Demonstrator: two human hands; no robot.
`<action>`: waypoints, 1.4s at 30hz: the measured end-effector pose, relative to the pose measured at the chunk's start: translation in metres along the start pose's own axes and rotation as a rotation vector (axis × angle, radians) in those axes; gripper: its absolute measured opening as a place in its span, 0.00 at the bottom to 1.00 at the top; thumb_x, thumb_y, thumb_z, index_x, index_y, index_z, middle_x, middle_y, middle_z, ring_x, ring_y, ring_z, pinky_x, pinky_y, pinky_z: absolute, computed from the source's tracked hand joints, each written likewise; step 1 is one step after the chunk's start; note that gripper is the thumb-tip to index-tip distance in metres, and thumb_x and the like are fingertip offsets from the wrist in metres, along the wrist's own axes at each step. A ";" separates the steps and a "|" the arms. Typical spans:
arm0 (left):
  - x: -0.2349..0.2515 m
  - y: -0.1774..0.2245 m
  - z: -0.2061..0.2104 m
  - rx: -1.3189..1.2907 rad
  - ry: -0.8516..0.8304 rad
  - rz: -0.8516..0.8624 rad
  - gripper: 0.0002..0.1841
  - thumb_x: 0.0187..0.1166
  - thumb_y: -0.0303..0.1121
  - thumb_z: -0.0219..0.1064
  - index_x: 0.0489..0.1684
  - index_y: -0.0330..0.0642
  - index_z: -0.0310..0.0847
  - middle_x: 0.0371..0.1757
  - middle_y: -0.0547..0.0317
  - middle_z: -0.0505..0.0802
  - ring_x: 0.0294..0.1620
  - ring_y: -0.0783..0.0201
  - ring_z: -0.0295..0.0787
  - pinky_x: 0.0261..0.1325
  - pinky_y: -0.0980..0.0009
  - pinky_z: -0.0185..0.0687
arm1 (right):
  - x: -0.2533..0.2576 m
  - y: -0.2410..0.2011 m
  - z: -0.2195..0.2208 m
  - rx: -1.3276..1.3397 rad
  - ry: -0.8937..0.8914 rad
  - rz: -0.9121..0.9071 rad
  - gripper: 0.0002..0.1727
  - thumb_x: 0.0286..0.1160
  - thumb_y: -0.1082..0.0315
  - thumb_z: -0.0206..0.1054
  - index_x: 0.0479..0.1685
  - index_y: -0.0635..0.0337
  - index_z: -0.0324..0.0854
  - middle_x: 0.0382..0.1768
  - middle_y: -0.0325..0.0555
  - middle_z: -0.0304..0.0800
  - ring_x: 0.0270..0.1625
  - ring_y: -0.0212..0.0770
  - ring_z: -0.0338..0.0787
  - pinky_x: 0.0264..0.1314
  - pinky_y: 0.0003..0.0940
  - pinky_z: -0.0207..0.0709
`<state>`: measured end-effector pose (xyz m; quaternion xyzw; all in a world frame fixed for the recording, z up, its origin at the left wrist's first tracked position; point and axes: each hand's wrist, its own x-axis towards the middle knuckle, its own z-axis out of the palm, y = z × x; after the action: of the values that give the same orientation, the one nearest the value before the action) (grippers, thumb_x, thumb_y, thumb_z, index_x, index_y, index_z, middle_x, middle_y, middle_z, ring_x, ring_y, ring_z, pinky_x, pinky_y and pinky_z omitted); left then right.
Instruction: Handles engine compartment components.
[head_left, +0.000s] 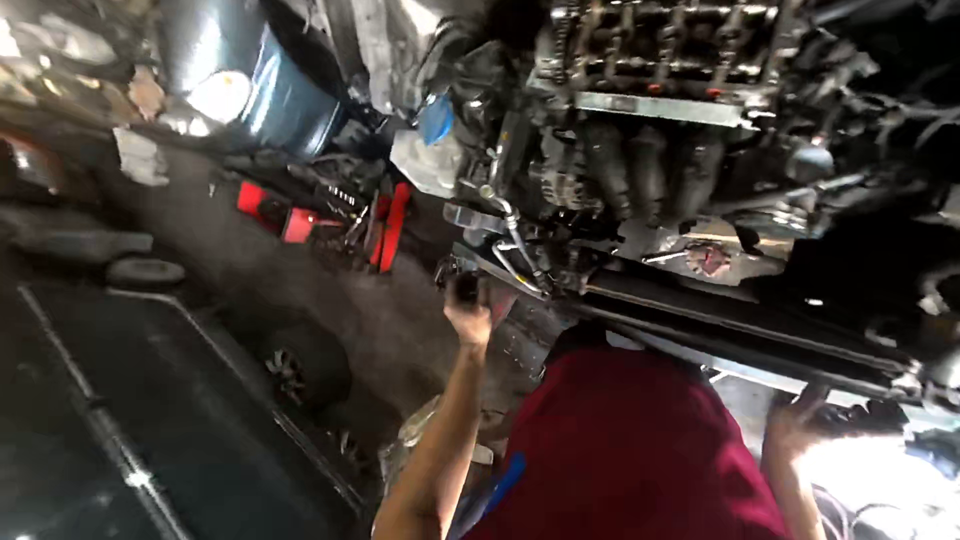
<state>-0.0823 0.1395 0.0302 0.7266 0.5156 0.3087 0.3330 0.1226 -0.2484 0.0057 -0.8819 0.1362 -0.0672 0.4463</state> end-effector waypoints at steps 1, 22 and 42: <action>-0.007 -0.008 0.003 -0.014 -0.059 -0.085 0.24 0.74 0.28 0.74 0.66 0.23 0.77 0.50 0.44 0.93 0.48 0.65 0.93 0.56 0.67 0.91 | -0.010 -0.012 -0.001 -0.095 -0.069 -0.140 0.44 0.77 0.67 0.70 0.82 0.91 0.48 0.80 0.90 0.58 0.86 0.72 0.63 0.91 0.43 0.57; -0.018 -0.056 0.060 -0.414 -0.779 -0.638 0.44 0.62 0.37 0.86 0.78 0.27 0.66 0.63 0.41 0.90 0.64 0.59 0.89 0.73 0.62 0.83 | -0.089 -0.156 0.159 -0.721 -1.093 -1.030 0.57 0.52 0.41 0.81 0.80 0.74 0.68 0.68 0.73 0.83 0.70 0.75 0.82 0.76 0.74 0.65; -0.022 -0.071 0.066 -0.654 -0.855 -0.718 0.32 0.71 0.30 0.79 0.74 0.26 0.74 0.58 0.43 0.93 0.53 0.64 0.94 0.62 0.68 0.90 | -0.082 -0.163 0.190 -0.816 -1.285 -0.805 0.50 0.58 0.34 0.73 0.69 0.73 0.79 0.59 0.69 0.89 0.62 0.69 0.88 0.65 0.71 0.77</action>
<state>-0.0747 0.1247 -0.0680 0.4288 0.4280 0.0027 0.7956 0.1193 0.0143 0.0242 -0.8215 -0.4523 0.3462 0.0271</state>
